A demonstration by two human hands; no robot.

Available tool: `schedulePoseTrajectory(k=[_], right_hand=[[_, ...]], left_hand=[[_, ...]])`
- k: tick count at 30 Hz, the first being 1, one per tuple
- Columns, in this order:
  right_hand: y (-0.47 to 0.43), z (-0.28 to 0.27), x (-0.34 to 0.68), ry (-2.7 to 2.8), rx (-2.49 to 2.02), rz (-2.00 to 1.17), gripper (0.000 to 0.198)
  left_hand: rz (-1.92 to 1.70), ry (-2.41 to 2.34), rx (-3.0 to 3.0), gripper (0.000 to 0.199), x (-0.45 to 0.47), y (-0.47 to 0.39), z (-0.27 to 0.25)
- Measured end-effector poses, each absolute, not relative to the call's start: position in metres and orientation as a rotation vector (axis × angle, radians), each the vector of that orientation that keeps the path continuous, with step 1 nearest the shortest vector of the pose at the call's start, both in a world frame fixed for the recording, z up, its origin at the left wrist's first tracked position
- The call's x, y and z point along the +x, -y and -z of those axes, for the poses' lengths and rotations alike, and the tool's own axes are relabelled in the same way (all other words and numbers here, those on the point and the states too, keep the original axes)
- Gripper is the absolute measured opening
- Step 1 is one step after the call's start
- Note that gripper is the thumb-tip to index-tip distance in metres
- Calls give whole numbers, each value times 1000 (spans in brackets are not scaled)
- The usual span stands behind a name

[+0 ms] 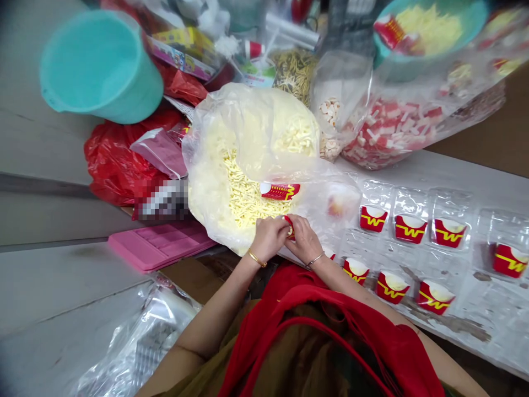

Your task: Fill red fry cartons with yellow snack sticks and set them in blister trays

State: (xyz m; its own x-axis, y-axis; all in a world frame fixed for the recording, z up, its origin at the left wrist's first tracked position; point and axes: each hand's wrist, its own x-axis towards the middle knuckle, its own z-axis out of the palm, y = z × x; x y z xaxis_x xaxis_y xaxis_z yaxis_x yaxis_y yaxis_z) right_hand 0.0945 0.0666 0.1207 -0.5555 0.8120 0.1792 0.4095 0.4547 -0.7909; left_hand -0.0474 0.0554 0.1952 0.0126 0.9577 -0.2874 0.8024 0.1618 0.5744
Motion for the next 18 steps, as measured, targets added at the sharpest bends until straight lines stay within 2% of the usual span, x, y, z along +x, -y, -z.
schedulePoseTrajectory(k=[4, 6, 8, 10, 13, 15, 18], right_hand=[[-67, -119, 99, 2116, -1054, -945, 61], [-68, -118, 102, 2094, -1117, -937, 64], [-68, -118, 105, 2082, -1167, -935, 66], [-68, -118, 105, 2083, -1189, -934, 66], [-67, -119, 105, 2088, -1194, -939, 66], [-67, -120, 106, 2087, -1201, -941, 66], [-69, -120, 107, 2077, -1222, -934, 67]], left_hand=[[-479, -1672, 1616, 22, -55, -51, -187], [-552, -1772, 1576, 27, -76, -56, -176], [-370, -1941, 1649, 31, -100, -64, -161], [-34, -1993, 1766, 36, -117, -72, -144], [188, -1921, 1852, 29, -128, -81, -121], [71, -1907, 1848, 20, -130, -83, -111], [-294, -1930, 1668, 11, -135, -82, -107]])
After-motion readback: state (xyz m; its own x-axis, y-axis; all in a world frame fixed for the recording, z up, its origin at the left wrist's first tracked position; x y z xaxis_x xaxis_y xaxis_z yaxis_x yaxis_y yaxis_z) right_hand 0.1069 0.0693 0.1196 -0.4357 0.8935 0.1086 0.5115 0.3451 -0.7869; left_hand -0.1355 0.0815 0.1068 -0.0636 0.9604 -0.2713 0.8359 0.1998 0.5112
